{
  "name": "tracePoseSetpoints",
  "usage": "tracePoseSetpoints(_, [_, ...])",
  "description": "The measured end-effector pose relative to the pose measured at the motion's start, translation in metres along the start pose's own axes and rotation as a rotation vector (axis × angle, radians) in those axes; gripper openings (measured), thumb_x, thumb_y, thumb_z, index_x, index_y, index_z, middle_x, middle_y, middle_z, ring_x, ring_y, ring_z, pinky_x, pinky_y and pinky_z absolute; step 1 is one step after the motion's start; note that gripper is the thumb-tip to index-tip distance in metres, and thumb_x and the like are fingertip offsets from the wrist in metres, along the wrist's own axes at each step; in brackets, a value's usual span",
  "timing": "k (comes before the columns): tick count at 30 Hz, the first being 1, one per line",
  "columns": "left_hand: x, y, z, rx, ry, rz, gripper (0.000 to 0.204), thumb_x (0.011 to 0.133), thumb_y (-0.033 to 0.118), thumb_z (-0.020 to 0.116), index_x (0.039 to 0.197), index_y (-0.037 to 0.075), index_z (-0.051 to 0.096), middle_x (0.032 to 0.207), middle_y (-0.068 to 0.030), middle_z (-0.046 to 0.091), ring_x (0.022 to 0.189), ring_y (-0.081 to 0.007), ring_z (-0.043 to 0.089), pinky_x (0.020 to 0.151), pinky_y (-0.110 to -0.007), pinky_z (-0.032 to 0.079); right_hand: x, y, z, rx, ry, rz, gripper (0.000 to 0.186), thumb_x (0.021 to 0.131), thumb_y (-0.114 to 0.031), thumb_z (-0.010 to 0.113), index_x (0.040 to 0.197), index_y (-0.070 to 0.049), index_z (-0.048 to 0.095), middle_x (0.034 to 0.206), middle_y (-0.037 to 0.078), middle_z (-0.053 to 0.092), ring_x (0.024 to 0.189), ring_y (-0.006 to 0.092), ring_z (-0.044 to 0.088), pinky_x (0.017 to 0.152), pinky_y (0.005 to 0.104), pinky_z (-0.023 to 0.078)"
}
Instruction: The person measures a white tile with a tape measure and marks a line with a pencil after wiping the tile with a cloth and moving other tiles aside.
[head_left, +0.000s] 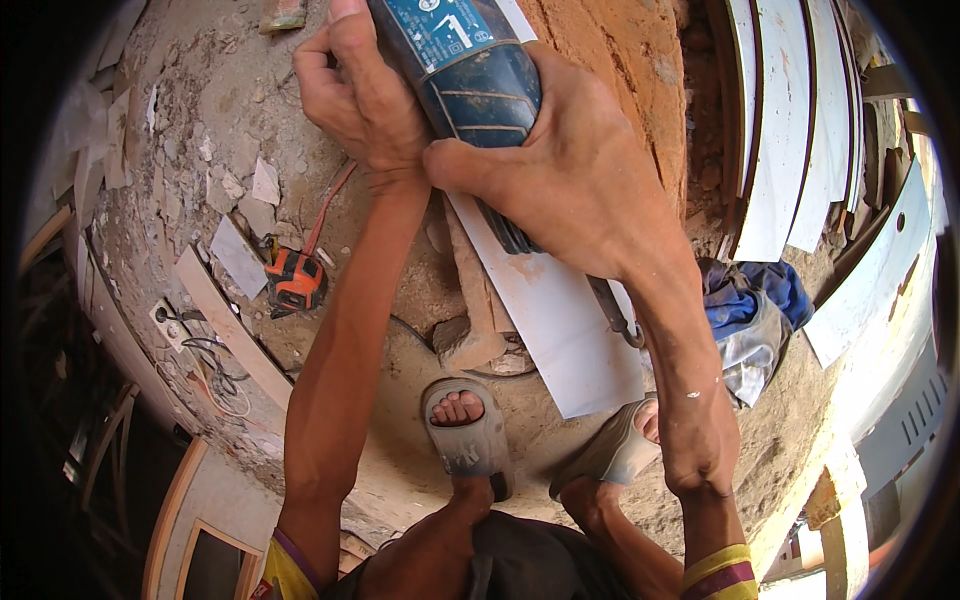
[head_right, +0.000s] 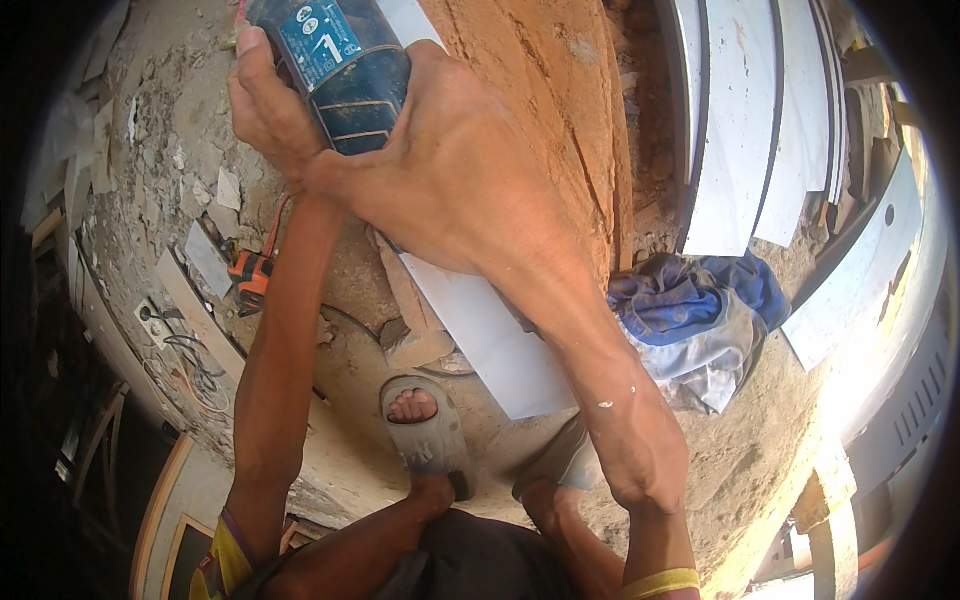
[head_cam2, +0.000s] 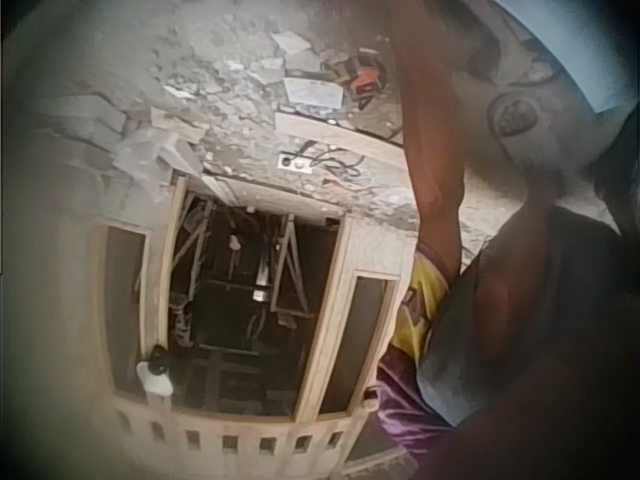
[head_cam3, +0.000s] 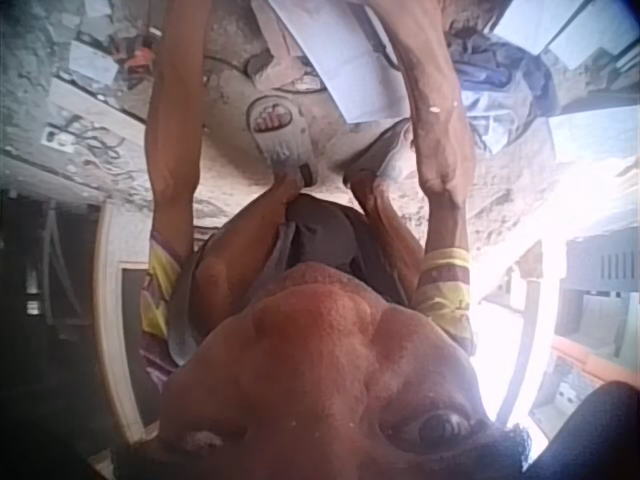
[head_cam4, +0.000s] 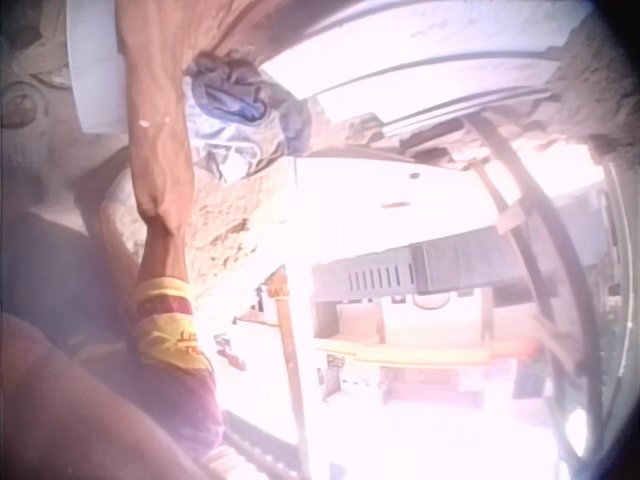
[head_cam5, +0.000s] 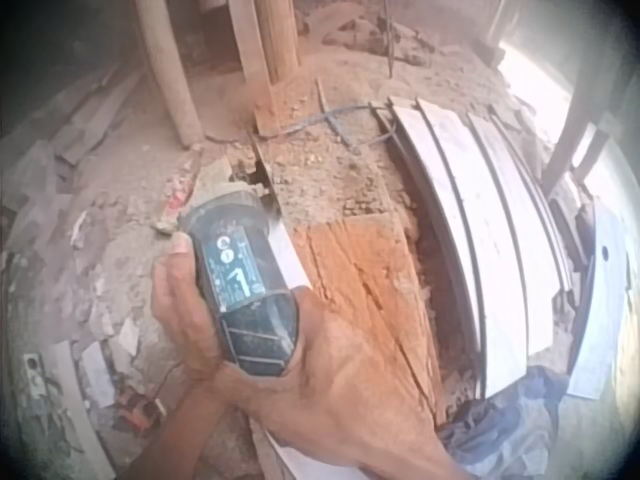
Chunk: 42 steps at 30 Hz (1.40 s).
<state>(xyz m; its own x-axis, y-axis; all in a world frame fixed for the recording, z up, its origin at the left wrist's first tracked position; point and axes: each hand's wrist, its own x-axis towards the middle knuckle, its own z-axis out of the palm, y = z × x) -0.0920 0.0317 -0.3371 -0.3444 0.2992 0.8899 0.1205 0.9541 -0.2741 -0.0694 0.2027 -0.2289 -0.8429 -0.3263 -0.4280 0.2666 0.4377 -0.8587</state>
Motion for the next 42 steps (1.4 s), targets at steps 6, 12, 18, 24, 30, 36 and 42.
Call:
tracePoseSetpoints(6, [-0.023, -0.008, 0.011, -0.181, 0.088, -0.403, 0.059, 0.104, 0.026, 0.071, 0.145, -0.012, 0.052, 0.132, -0.0256, 0.064, 0.11, -0.0342, 0.066, 0.095, -0.044, 0.055, -0.002, 0.001, 0.005, 0.009, 0.015, -0.017, 0.06, 0.076, -0.028, 0.087, 0.122, 0.007, 0.069, 0.094, 0.013, 0.074, 0.085, 0.0209, 0.071, 0.083, 0.0362, 0.058])
tracePoseSetpoints(12, [-0.005, -0.009, -0.007, -1.041, -0.182, -1.562, 0.058, 0.111, 0.041, 0.061, 0.143, -0.005, 0.047, 0.135, -0.0174, 0.059, 0.109, -0.0193, 0.062, 0.092, -0.034, 0.052, -0.019, -0.005, 0.004, 0.097, 0.093, -0.022, 0.065, 0.076, -0.026, 0.087, 0.129, 0.006, 0.066, 0.101, 0.013, 0.074, 0.091, 0.0211, 0.071, 0.087, 0.0365, 0.057])
tracePoseSetpoints(18, [0.017, 0.003, -0.013, -1.064, -0.262, -1.789, 0.039, 0.109, 0.03, 0.065, 0.123, -0.006, 0.059, 0.104, -0.0078, 0.068, 0.085, -0.0128, 0.066, 0.074, -0.027, 0.056, -0.051, -0.02, 0.005, 0.311, 0.073, 0.019, 0.068, 0.074, -0.017, 0.088, 0.134, 0.004, 0.065, 0.105, 0.01, 0.075, 0.092, 0.0169, 0.07, 0.087, 0.0335, 0.057])
tracePoseSetpoints(24, [-0.007, -0.014, -0.013, -1.051, -0.423, -1.661, 0.048, 0.104, 0.038, 0.073, 0.126, -0.003, 0.064, 0.114, -0.0109, 0.07, 0.101, -0.0177, 0.069, 0.091, -0.034, 0.057, -0.074, -0.024, -0.023, 0.215, 0.166, -0.03, 0.069, 0.07, -0.022, 0.091, 0.13, 0.004, 0.067, 0.097, 0.007, 0.074, 0.081, 0.0132, 0.07, 0.074, 0.0282, 0.058])
tracePoseSetpoints(30, [0.012, -0.027, 0.008, -0.91, -0.303, -1.474, 0.042, 0.111, 0.031, 0.062, 0.124, -0.008, 0.07, 0.105, -0.0118, 0.075, 0.1, -0.0189, 0.067, 0.091, -0.034, 0.051, -0.092, -0.033, -0.074, 0.02, 0.348, 0.106, 0.059, 0.076, -0.039, 0.088, 0.111, 0.004, 0.069, 0.078, 0.01, 0.07, 0.06, 0.0172, 0.068, 0.06, 0.03, 0.056])
tracePoseSetpoints(36, [-0.008, -0.106, 0.085, -1.085, -0.328, -1.644, 0.061, 0.107, 0.039, 0.067, 0.13, -0.017, 0.064, 0.114, -0.0171, 0.074, 0.102, -0.0236, 0.07, 0.087, -0.039, 0.059, -0.111, -0.027, -0.105, -0.065, 0.418, 0.112, 0.061, 0.079, -0.046, 0.083, 0.111, 0.005, 0.071, 0.079, 0.012, 0.07, 0.06, 0.0191, 0.067, 0.059, 0.0303, 0.055])
tracePoseSetpoints(42, [0.008, -0.095, 0.103, -1.059, -0.461, -1.725, 0.066, 0.107, 0.041, 0.065, 0.136, -0.017, 0.06, 0.122, -0.0201, 0.073, 0.107, -0.0271, 0.073, 0.092, -0.041, 0.062, -0.129, -0.015, -0.112, -0.099, 0.411, 0.175, 0.061, 0.079, -0.046, 0.082, 0.111, 0.004, 0.072, 0.079, 0.012, 0.07, 0.061, 0.0194, 0.067, 0.059, 0.0316, 0.053])
